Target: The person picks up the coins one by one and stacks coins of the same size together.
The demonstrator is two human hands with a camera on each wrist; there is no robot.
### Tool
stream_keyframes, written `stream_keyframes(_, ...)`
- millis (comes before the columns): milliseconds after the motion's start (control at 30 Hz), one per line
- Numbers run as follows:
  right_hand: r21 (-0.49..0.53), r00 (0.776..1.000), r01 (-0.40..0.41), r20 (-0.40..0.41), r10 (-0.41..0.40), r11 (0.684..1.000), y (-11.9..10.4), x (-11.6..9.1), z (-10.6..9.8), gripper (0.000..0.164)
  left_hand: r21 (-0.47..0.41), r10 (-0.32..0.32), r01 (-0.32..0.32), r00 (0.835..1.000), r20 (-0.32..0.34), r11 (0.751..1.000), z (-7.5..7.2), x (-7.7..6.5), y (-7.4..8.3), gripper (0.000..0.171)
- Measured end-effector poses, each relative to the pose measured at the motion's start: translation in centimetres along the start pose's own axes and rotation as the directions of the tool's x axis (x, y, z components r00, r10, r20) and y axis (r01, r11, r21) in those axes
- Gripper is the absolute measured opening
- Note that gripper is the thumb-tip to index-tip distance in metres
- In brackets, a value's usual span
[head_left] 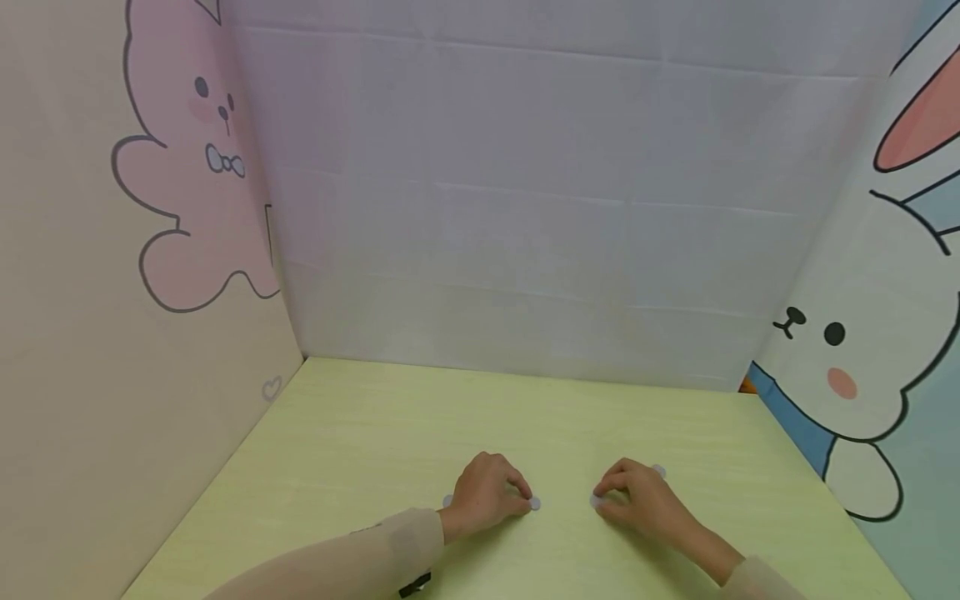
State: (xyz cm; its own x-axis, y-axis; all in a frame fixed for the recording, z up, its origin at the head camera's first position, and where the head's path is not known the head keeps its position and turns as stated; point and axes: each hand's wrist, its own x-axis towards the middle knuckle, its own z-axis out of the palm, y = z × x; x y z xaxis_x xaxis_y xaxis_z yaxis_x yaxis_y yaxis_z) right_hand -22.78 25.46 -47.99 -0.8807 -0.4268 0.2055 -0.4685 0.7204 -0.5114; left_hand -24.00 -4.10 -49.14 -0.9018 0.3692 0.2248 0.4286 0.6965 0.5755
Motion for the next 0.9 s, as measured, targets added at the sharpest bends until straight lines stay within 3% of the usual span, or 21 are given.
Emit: stream_keyframes(900, 0.024, 0.997, 0.083, -0.009, -0.083, 0.996, 0.1, -1.1, 0.0, 0.011, 0.012, 0.001, -0.001, 1.000, -0.003, 1.000, -0.2, -0.1, 0.3, 0.010)
